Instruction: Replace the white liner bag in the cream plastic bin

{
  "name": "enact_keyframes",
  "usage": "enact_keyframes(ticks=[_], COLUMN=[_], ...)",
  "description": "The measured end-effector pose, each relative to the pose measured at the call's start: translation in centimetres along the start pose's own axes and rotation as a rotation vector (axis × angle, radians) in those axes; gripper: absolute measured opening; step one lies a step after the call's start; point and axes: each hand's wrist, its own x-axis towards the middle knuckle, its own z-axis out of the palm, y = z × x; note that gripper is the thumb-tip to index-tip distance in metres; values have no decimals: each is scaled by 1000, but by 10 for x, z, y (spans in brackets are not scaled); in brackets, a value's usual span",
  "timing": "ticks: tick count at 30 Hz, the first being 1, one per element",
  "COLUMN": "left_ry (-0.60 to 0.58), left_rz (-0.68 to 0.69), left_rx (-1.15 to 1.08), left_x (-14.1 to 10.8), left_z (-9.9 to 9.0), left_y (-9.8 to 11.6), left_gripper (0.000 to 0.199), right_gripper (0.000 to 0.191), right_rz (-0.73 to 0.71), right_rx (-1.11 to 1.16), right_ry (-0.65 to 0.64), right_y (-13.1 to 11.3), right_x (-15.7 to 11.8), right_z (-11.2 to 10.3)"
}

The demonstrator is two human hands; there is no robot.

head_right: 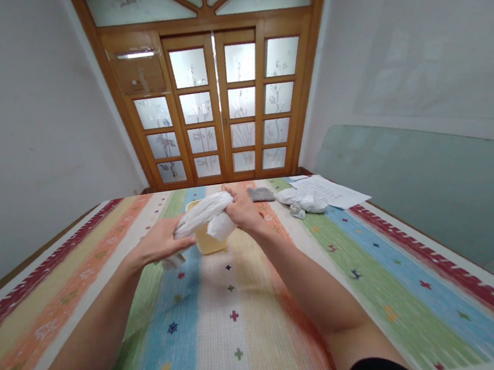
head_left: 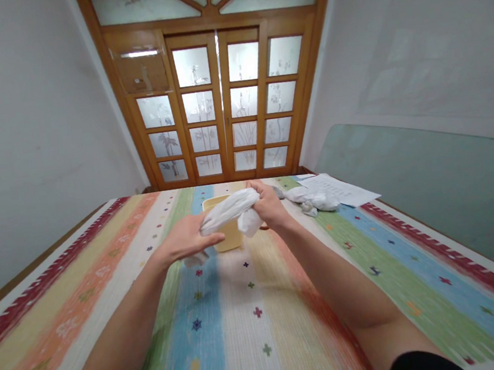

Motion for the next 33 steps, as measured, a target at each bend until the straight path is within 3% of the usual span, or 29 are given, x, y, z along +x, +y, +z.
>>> enact_keyframes(ticks=[2, 4, 6, 9, 12, 14, 17, 19, 22, 27, 33], left_ry=[-80, -50, 41, 222, 360, 377, 265, 206, 203, 466, 868], left_rz=[-43, -110, -182, -289, -271, -152, 54, 89, -1, -91, -137], left_rx=[216, 409, 584, 800, 871, 800, 560, 378, 178, -74, -693], left_x=[0, 2, 4, 5, 2, 1, 4, 7, 11, 12, 17], left_z=[3, 2, -7, -26, -34, -26, -2, 12, 17, -2, -10], left_y=[-3, -8, -15, -29, -33, -25, -6, 1, -5, -29, -23], left_gripper=[27, 15, 15, 28, 40, 63, 84, 77, 49, 32, 18], right_gripper=[13, 11, 12, 29, 40, 39, 39, 40, 34, 31, 16], right_rz=[-61, -126, -153, -137, -136, -140, -143, -158, -144, -158, -38], right_rx=[-43, -157, -298, -490, -578, -612, -664, -676, -731, -886, -1003], right_ry=[-15, -8, 25, 58, -28, -114, -224, -282, -303, -266, -396], right_y=[-5, -12, -19, -25, -23, -21, -19, -19, -20, -22, -20], right_x=[-3, -5, -6, -4, -2, -4, -10, -14, -15, -8, -6], right_z=[0, -3, -10, -23, -26, -19, -3, 4, 4, -5, -5])
